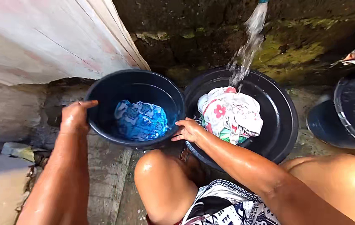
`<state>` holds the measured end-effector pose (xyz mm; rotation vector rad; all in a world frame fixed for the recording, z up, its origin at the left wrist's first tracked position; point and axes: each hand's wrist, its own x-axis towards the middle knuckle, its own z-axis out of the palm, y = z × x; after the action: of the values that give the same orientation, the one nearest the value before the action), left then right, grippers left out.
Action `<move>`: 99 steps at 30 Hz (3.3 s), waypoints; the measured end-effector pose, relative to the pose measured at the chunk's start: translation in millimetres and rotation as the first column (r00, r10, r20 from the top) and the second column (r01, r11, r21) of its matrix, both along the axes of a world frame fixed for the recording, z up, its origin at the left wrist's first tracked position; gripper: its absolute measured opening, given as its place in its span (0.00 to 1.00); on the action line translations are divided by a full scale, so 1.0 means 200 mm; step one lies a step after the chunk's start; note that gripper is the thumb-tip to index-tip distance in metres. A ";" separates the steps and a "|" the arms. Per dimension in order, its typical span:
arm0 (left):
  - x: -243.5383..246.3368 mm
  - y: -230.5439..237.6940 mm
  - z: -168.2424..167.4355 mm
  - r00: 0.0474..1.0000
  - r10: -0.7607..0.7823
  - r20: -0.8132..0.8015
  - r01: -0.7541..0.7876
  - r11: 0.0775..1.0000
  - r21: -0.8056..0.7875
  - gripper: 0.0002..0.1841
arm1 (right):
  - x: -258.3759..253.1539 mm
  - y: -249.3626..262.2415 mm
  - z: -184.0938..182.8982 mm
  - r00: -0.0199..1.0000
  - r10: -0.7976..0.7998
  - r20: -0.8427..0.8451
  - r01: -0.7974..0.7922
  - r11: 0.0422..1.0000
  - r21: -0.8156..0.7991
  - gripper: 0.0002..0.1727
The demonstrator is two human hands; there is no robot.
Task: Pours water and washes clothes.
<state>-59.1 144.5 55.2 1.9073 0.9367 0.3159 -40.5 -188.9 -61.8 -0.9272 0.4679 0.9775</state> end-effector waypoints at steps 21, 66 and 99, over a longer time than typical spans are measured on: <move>0.56 -2.28 0.57 0.433 -0.656 -0.618 0.850 0.526 0.036 0.10 | -0.33 -0.58 -0.29 0.977 0.172 0.124 -0.211 0.830 0.516 0.27; 0.31 -1.71 1.17 0.713 -0.617 0.334 0.687 0.710 -0.153 0.07 | 0.04 -1.40 0.61 0.886 -0.415 0.208 0.445 0.886 -0.128 0.11; -0.46 -1.03 1.06 0.797 -0.381 0.468 0.338 0.924 0.178 0.13 | 0.20 -0.53 0.64 0.847 0.136 0.513 0.034 0.951 -0.307 0.24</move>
<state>-151.4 -61.3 266.8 1.8993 0.2076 0.5894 -0.3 -294.3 65.5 -1.4463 0.1188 0.6588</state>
